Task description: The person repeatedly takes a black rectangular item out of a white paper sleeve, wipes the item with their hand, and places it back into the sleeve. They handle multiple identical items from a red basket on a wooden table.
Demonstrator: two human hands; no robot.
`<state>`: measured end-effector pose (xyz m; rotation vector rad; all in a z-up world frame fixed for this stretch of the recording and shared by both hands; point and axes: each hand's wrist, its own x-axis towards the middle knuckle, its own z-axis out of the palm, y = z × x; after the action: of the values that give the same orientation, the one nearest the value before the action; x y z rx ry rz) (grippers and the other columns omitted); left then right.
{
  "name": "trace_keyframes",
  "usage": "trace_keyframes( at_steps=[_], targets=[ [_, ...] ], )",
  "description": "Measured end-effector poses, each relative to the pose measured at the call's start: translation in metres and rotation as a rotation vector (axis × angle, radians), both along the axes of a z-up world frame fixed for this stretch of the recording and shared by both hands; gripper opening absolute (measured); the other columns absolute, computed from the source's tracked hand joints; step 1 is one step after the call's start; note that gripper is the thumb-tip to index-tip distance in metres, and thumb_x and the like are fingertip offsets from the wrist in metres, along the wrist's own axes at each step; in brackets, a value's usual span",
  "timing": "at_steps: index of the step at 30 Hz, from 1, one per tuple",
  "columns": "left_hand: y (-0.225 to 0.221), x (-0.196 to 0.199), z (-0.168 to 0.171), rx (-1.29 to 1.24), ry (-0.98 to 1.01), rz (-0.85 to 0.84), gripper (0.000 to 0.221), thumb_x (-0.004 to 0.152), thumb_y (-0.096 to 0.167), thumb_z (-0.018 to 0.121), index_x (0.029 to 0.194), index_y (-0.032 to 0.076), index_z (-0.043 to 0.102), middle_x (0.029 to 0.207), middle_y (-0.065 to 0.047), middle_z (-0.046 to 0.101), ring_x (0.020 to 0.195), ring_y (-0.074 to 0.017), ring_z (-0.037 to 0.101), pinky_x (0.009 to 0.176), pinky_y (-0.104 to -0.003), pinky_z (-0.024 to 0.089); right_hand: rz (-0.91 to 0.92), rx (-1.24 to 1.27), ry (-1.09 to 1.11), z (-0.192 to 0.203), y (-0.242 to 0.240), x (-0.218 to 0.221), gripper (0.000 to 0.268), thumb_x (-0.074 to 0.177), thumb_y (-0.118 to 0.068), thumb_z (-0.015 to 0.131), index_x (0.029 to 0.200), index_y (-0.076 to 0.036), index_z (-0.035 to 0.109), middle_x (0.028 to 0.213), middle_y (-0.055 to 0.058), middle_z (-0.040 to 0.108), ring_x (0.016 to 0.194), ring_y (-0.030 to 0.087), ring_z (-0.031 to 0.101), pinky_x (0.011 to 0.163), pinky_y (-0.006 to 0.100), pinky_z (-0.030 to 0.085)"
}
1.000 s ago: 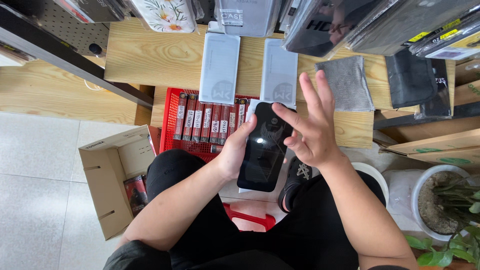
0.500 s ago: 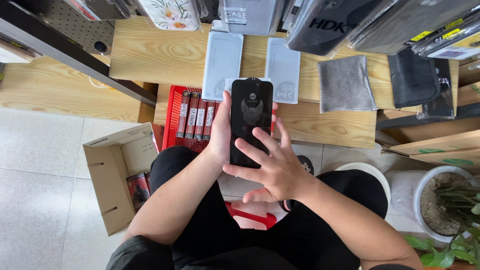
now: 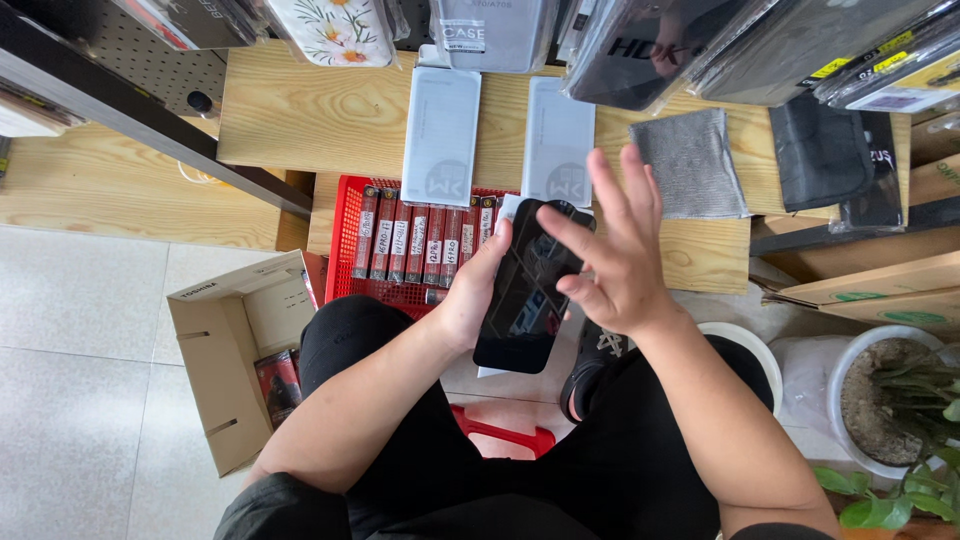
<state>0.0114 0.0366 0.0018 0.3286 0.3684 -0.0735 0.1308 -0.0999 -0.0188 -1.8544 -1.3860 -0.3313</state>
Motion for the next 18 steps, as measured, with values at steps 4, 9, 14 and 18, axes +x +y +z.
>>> trace_keyframes(
  at_steps=[4, 9, 14, 18],
  targets=[
    [-0.001, 0.001, 0.003, -0.014, 0.013, 0.016, 0.07, 0.093, 0.051, 0.059, 0.134, -0.005, 0.055, 0.126, -0.03, 0.059, 0.113, -0.0407, 0.061, 0.098, -0.052, 0.049, -0.035, 0.023, 0.046, 0.003, -0.003, 0.002, 0.067, 0.095, -0.07, 0.03, 0.147, -0.033, 0.047, 0.163, 0.015, 0.016, 0.151, 0.035, 0.0, 0.119, 0.058, 0.004],
    [0.013, 0.004, -0.023, -0.033, -0.054, 0.047, 0.07, 0.093, 0.062, 0.052, 0.124, 0.0, 0.063, 0.115, -0.024, 0.067, 0.097, -0.0342, 0.067, 0.087, -0.044, 0.054, 0.029, 0.058, -0.026, -0.013, 0.006, -0.013, 0.07, 0.093, -0.073, 0.031, 0.147, -0.032, 0.047, 0.161, 0.018, 0.02, 0.149, 0.041, 0.006, 0.118, 0.061, 0.007],
    [0.027, 0.007, 0.009, 0.022, -0.104, 0.088, 0.074, 0.092, 0.066, 0.048, 0.117, -0.001, 0.066, 0.102, -0.021, 0.071, 0.08, -0.0254, 0.069, 0.072, -0.033, 0.056, 0.209, -0.036, -0.102, -0.006, 0.014, -0.069, 0.064, 0.091, -0.075, 0.028, 0.14, -0.041, 0.052, 0.161, 0.008, 0.024, 0.151, 0.036, 0.007, 0.114, 0.067, 0.004],
    [0.03, 0.01, 0.008, 0.083, -0.112, 0.123, 0.08, 0.092, 0.069, 0.043, 0.119, -0.003, 0.065, 0.099, -0.021, 0.071, 0.074, -0.0238, 0.067, 0.064, -0.034, 0.055, 0.25, -0.065, -0.108, -0.005, 0.019, -0.078, 0.06, 0.091, -0.075, 0.028, 0.135, -0.045, 0.055, 0.161, 0.003, 0.027, 0.151, 0.033, 0.009, 0.11, 0.073, 0.006]
  ],
)
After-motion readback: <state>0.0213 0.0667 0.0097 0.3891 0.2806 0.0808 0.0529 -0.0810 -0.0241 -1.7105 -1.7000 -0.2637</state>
